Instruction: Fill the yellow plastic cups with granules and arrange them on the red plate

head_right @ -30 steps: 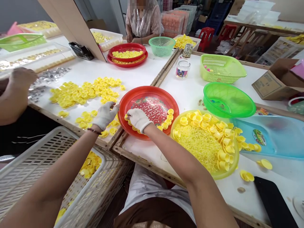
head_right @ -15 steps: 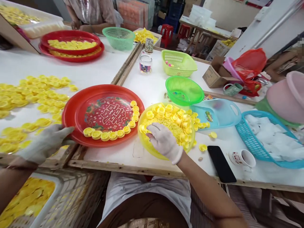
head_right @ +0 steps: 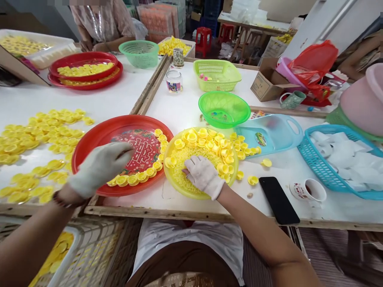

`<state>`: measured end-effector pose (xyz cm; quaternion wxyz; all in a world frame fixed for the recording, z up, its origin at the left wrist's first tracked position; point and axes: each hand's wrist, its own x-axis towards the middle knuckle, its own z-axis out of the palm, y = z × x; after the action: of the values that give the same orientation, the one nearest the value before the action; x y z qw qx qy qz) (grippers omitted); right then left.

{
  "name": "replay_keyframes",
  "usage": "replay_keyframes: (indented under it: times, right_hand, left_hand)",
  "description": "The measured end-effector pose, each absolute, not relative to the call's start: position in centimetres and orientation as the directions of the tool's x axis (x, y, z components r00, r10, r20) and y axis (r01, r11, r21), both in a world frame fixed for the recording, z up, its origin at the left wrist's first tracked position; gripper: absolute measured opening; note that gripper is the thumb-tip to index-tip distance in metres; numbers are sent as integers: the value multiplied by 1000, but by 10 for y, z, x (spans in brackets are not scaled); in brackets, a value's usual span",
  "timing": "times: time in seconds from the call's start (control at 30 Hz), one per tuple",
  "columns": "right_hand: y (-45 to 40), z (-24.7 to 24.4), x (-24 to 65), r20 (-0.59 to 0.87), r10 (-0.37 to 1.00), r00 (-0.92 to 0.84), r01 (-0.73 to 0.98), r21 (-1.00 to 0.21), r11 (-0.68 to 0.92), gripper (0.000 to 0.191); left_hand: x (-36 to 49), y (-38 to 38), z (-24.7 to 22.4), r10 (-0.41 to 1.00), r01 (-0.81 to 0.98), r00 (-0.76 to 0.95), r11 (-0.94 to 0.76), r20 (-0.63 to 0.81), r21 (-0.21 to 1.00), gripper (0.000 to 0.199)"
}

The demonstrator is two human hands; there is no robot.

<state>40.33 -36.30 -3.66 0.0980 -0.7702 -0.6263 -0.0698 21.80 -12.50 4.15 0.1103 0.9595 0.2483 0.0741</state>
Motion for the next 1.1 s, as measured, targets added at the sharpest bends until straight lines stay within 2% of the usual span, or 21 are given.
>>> replay_keyframes:
  times: [0.07, 0.13, 0.17, 0.23, 0.3, 0.33, 0.37, 0.4, 0.47, 0.53, 0.63, 0.7, 0.73, 0.8, 0.9, 1.0, 1.1]
  right_hand:
    - [-361, -38, 404, 224, 950, 218, 973, -125, -194, 30]
    - [-360, -38, 405, 224, 937, 270, 948, -232, -218, 32]
    - [-360, -36, 406, 232, 924, 304, 922, -318, -223, 32]
    - [-360, -31, 409, 254, 876, 410, 797, -566, -209, 33]
    - [-359, -25, 413, 220, 793, 569, 517, -845, -136, 35]
    - [-359, -22, 417, 157, 750, 643, 315, -946, -72, 36]
    - [-359, -19, 421, 64, 716, 695, 90, -996, 2, 37]
    - [-359, -16, 425, -40, 699, 714, -130, -989, 76, 38]
    - [-358, -11, 435, -208, 709, 674, -469, -862, 193, 38]
    - [-356, -7, 443, -292, 725, 624, -636, -729, 253, 37]
    - [-353, -2, 448, -279, 720, 635, -660, -680, 319, 36]
    - [-349, 2, 445, -215, 698, 684, -596, -716, 363, 39]
    - [-346, 4, 443, -179, 680, 711, -553, -739, 384, 40]
    - [-342, 8, 436, -114, 634, 765, -466, -778, 422, 43]
    - [-337, 13, 429, -33, 556, 830, -350, -807, 475, 45]
    - [-335, 14, 427, 12, 494, 870, -269, -826, 495, 45]
    - [-334, 13, 429, 28, 485, 874, -261, -815, 517, 44]
  left_hand:
    - [274, -140, 39, 396, 352, 904, -904, 162, 242, 27]
    - [320, -146, 31, 360, 322, 923, -916, 136, 238, 28]
    - [338, -147, 26, 351, 322, 932, -919, 97, 230, 26]
    - [361, -146, 17, 331, 321, 943, -928, 24, 191, 22]
    - [370, -145, 11, 299, 296, 954, -944, -3, 149, 19]
    - [370, -146, 10, 279, 277, 960, -951, 0, 137, 18]
    - [368, -147, 11, 259, 256, 966, -957, 11, 137, 16]
    - [364, -149, 13, 242, 236, 970, -960, 26, 152, 15]
    - [357, -156, 19, 247, 227, 967, -948, 66, 225, 12]
    - [350, -167, 26, 316, 264, 944, -897, 97, 355, 10]
    - [344, -186, 31, 394, 289, 919, -660, -9, 693, 16]
    - [342, -199, 29, 344, 272, 929, -389, -135, 880, 27]
    - [342, -204, 27, 309, 274, 933, -266, -187, 924, 33]
    - [343, -212, 21, 263, 297, 929, -111, -260, 948, 38]
    - [345, -220, 13, 253, 322, 916, -7, -310, 947, 40]
    - [346, -223, 10, 266, 318, 913, 17, -311, 948, 40]
    - [347, -224, 10, 257, 309, 918, 11, -301, 951, 40]
